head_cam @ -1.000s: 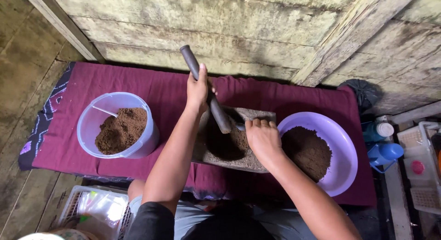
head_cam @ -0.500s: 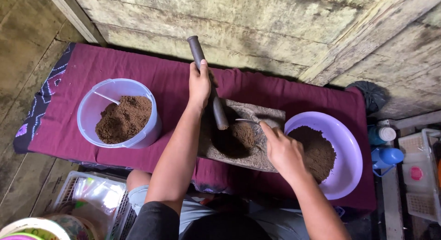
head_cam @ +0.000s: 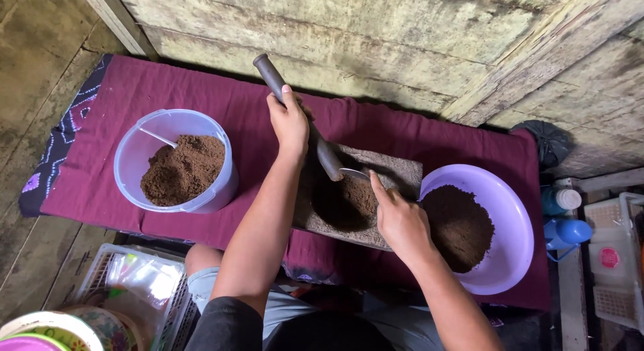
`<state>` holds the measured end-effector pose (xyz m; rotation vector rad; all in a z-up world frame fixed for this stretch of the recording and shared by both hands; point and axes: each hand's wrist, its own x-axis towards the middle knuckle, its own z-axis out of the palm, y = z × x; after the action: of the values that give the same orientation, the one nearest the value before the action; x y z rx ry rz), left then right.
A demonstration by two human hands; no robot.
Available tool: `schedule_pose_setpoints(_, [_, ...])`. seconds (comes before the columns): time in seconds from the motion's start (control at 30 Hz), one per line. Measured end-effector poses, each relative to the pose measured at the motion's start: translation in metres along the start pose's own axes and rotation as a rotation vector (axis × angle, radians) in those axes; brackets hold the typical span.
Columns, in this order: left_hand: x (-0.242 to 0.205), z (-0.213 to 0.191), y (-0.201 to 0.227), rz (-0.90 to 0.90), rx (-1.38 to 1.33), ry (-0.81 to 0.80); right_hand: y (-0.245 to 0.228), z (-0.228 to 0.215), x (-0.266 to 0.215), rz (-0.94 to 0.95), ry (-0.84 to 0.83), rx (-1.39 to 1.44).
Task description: Grinding a brown powder using a traditional stone mortar and pestle and transferring it between containers with a spoon.
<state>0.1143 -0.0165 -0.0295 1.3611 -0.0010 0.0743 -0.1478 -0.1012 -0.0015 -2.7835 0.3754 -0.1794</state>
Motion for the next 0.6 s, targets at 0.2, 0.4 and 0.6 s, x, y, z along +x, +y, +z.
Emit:
schedule_pose_setpoints(0.2, [0.005,0.003,-0.010,-0.008,-0.006,0.037,0.008,0.011,-0.007,0.037,-0.062,-0.046])
schedule_pose_setpoints(0.4, [0.010,0.003,-0.015,0.005,0.019,0.033,0.017,0.014,-0.002,0.029,-0.064,-0.041])
schedule_pose_setpoints(0.6, [0.007,0.004,-0.013,0.009,0.021,0.047,0.025,0.018,-0.002,-0.010,-0.037,-0.108])
